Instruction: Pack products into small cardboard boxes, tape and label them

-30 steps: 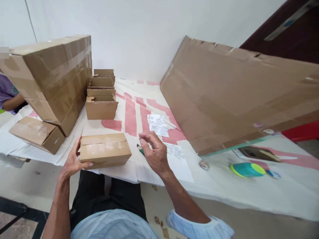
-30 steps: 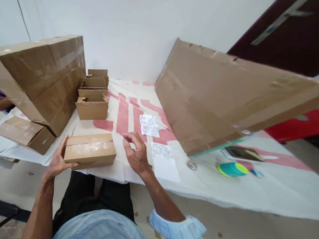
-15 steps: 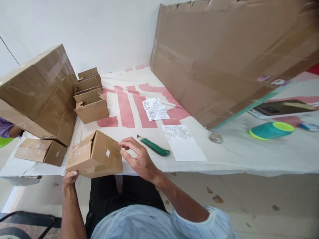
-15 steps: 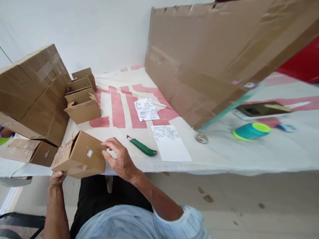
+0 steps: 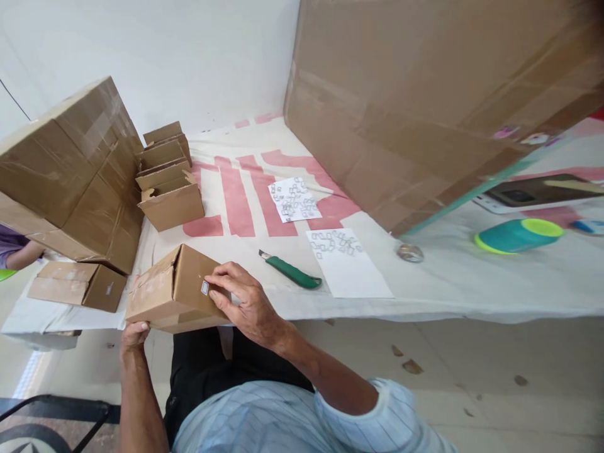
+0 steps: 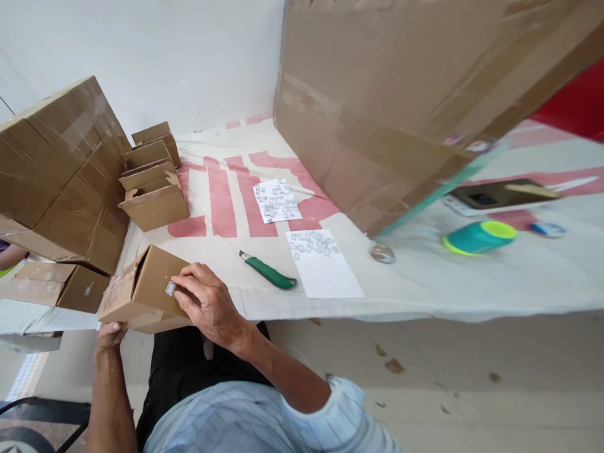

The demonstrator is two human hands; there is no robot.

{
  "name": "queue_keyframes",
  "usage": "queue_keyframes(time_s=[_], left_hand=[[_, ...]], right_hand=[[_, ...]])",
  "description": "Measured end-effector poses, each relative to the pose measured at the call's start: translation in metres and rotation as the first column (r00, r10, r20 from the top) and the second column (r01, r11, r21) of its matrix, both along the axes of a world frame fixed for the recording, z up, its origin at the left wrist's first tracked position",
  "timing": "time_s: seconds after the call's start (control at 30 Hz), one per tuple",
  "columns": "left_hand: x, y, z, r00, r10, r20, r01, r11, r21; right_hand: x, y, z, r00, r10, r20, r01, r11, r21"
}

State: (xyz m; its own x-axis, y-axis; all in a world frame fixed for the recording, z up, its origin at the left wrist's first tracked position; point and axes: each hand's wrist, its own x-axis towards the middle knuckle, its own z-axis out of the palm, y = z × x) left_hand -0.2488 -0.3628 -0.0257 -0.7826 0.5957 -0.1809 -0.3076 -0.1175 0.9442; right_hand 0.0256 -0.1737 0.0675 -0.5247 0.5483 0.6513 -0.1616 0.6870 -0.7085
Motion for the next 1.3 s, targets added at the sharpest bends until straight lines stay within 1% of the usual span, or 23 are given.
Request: queue_keyframes(time_s=[0.13,0.37,0.73,0.97,1.2,1.3], left_hand=[[0.001,0.0,-0.002,1.0,0.004,0.001,-0.004,1.0,-0.008],[0.001,0.0,-0.004,1.0,-0.003,-0.01,0.003,1.0,-0.018],[0.005,0.001,-0.001,1.0,-0.021,-0.011,0.021,1.0,-0.004],[0.005,0.0,-0.003,1.0,-0.023,-0.006,0.023,1.0,-0.01],[0.005,-0.002,-0.004,1.0,-0.021,0.015,0.022,1.0,-0.015],[0.005,-0.002,-0.006,0.999,-0.027,0.028,0.028,1.0,-0.009]], right_hand=[[0.0,-0.002,0.002,1.0,0.005,-0.011,-0.005,1.0,0.004],[-0.002,-0.004,0.003,0.999,0.031,-0.032,-0.032,0.999,-0.042],[-0.002,0.0,0.01,0.996,0.085,-0.025,-0.088,0.982,-0.167],[-0.004,0.0,0.01,0.993,0.116,-0.03,-0.12,0.967,-0.226],[-0.005,0.001,0.011,0.988,0.152,-0.037,-0.157,0.958,-0.238],[-0.004,0.001,0.011,0.987,0.16,-0.031,-0.162,0.962,-0.218]])
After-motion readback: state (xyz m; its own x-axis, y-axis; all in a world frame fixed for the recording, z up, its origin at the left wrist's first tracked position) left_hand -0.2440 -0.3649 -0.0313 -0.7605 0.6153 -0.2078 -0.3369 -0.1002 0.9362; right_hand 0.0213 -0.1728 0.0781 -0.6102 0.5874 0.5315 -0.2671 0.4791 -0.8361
